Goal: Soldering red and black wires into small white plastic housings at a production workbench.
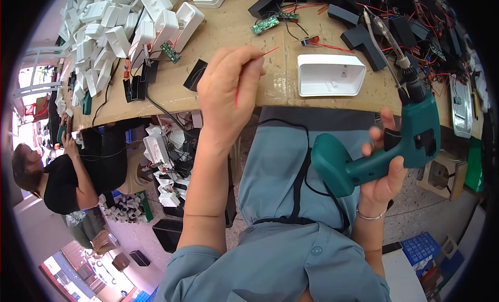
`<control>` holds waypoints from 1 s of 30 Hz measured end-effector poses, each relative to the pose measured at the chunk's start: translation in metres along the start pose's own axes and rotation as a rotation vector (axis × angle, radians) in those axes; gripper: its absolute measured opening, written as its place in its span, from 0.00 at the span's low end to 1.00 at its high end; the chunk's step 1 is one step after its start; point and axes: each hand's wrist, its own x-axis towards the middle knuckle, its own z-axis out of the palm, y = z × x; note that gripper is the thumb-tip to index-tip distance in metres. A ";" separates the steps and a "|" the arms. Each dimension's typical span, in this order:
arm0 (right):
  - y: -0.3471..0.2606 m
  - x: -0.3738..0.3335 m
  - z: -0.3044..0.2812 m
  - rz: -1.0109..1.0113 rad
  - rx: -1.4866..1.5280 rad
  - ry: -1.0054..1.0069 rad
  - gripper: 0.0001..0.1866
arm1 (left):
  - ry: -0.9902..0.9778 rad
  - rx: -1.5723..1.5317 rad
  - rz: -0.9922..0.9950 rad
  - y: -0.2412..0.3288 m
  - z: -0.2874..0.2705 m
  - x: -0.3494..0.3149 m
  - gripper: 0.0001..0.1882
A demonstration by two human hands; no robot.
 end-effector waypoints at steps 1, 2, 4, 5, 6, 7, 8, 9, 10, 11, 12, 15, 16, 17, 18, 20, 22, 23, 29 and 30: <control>0.002 0.002 0.001 0.058 0.046 0.029 0.38 | 0.001 0.002 -0.003 0.000 -0.003 -0.002 0.05; 0.005 0.007 0.002 0.061 0.047 0.028 0.38 | -0.008 -0.103 -0.007 0.000 -0.007 -0.004 0.05; 0.013 0.018 0.005 0.066 0.092 -0.029 0.40 | -0.040 -0.118 0.068 -0.001 -0.015 -0.004 0.07; 0.016 0.021 0.007 0.070 0.092 -0.031 0.40 | -0.039 -0.117 0.065 0.001 -0.017 -0.005 0.07; 0.018 0.023 0.009 0.068 0.077 0.000 0.41 | -0.085 -0.161 0.061 0.003 -0.018 -0.006 0.07; 0.019 0.025 0.013 0.068 0.067 0.027 0.42 | -0.129 -0.200 0.057 0.006 -0.021 -0.007 0.08; 0.021 0.026 0.017 0.072 0.068 0.023 0.42 | -0.125 -0.196 0.055 0.007 -0.022 -0.005 0.08; 0.023 0.027 0.021 0.084 0.084 0.036 0.42 | -0.152 -0.171 0.175 0.007 -0.022 -0.003 0.09; 0.024 0.027 0.022 0.091 0.090 0.058 0.42 | -0.181 -0.158 0.297 0.006 -0.018 -0.002 0.09; 0.026 0.027 0.025 0.089 0.082 0.064 0.42 | -0.182 -0.169 0.295 0.010 -0.013 -0.003 0.09; 0.028 0.028 0.028 0.087 0.091 0.076 0.42 | -0.209 -0.187 0.253 0.017 -0.007 -0.006 0.09; 0.029 0.031 0.033 0.082 0.126 0.075 0.42 | -0.226 -0.204 0.237 0.027 0.011 -0.010 0.09; 0.028 0.031 0.031 0.075 0.079 0.015 0.41 | -0.208 -0.191 0.239 0.027 0.018 -0.012 0.09; 0.027 0.030 0.028 0.069 0.032 -0.045 0.40 | -0.191 -0.179 0.239 0.027 0.024 -0.013 0.09; 0.023 0.028 0.025 0.065 0.023 -0.038 0.40 | -0.193 -0.177 0.231 0.030 0.027 -0.013 0.10; 0.014 0.020 0.017 0.078 -0.043 -0.046 0.40 | -0.200 -0.131 0.254 0.031 0.029 -0.013 0.10; 0.002 0.011 0.007 0.053 -0.128 -0.026 0.41 | -0.209 -0.084 0.276 0.030 0.032 -0.013 0.10; -0.003 0.007 0.005 0.028 -0.208 -0.011 0.41 | -0.217 -0.041 0.282 0.028 0.033 -0.013 0.09; -0.030 -0.031 -0.007 -0.181 -0.505 0.151 0.42 | -0.148 0.133 0.346 0.029 0.042 -0.014 0.09; -0.034 -0.038 -0.010 -0.194 -0.600 0.155 0.41 | -0.124 0.184 0.395 0.027 0.043 -0.014 0.09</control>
